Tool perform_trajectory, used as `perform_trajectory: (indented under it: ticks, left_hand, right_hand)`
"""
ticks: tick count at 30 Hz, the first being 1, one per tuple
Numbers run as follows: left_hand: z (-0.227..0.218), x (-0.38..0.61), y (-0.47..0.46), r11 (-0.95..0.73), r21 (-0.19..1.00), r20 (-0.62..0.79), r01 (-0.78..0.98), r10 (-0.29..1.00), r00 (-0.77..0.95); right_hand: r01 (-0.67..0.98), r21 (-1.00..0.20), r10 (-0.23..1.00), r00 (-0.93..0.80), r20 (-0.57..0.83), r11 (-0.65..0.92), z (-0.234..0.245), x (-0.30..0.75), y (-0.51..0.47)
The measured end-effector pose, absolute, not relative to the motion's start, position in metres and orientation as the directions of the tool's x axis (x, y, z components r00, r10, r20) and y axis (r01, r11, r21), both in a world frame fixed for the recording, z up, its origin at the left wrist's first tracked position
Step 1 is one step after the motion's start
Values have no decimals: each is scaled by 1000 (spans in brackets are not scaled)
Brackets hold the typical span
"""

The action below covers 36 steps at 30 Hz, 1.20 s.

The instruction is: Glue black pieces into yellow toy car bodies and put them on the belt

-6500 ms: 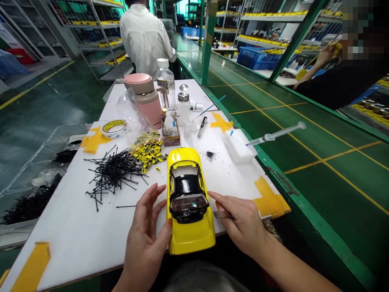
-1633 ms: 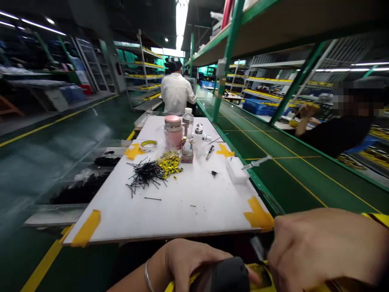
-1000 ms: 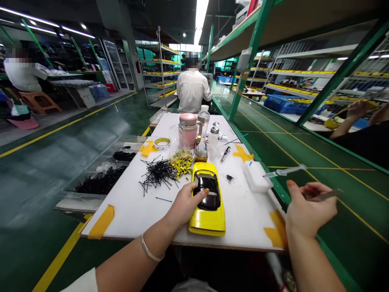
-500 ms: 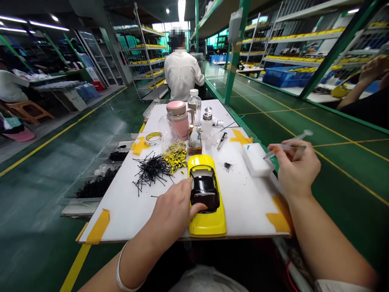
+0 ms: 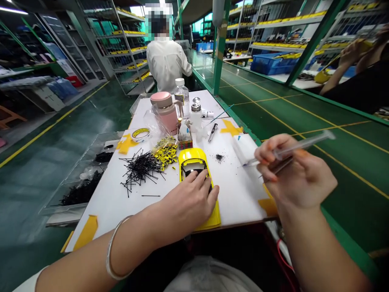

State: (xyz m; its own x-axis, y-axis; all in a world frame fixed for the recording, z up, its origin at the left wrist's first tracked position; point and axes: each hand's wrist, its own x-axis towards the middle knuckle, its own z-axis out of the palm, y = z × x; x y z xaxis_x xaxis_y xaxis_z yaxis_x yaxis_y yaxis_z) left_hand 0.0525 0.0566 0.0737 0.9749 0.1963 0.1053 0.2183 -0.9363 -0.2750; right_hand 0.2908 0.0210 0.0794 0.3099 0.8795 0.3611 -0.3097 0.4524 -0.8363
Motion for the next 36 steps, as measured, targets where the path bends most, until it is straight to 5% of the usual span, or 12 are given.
perform_trajectory:
  ticks: [6,14,18,20,23,25,28,36]
  left_hand:
    - [78,37,64,-958,-139,290,253,205,935]
    - [69,32,70,-957,-70,185,280,264,947]
    - [70,29,70,-975,-8,301,221,208,931]
    - [68,23,76,-971,135,395,199,237,888]
    - [57,12,88,-827,547,473,134,436,765]
    - [46,10,94,-554,828,412,90,708,574]
    - [29,14,97,-165,986,156,4,939,308]
    - [15,11,92,132,985,-171,110,811,559]
  right_hand:
    - [-470,-863,981,30,193,184,71,281,0]
    - [-577,-799,980,12,197,168,58,268,-13]
    - [-568,-798,969,-2,247,202,57,263,-21]
    - [-557,-801,961,-23,276,217,55,259,-25]
    - [-538,-812,955,-41,294,227,50,248,-28]
    - [-534,-814,954,-41,296,230,48,238,-27]
    - [-525,-812,947,-32,319,256,47,224,-23]
    - [-508,-832,954,-62,294,223,43,205,-21]
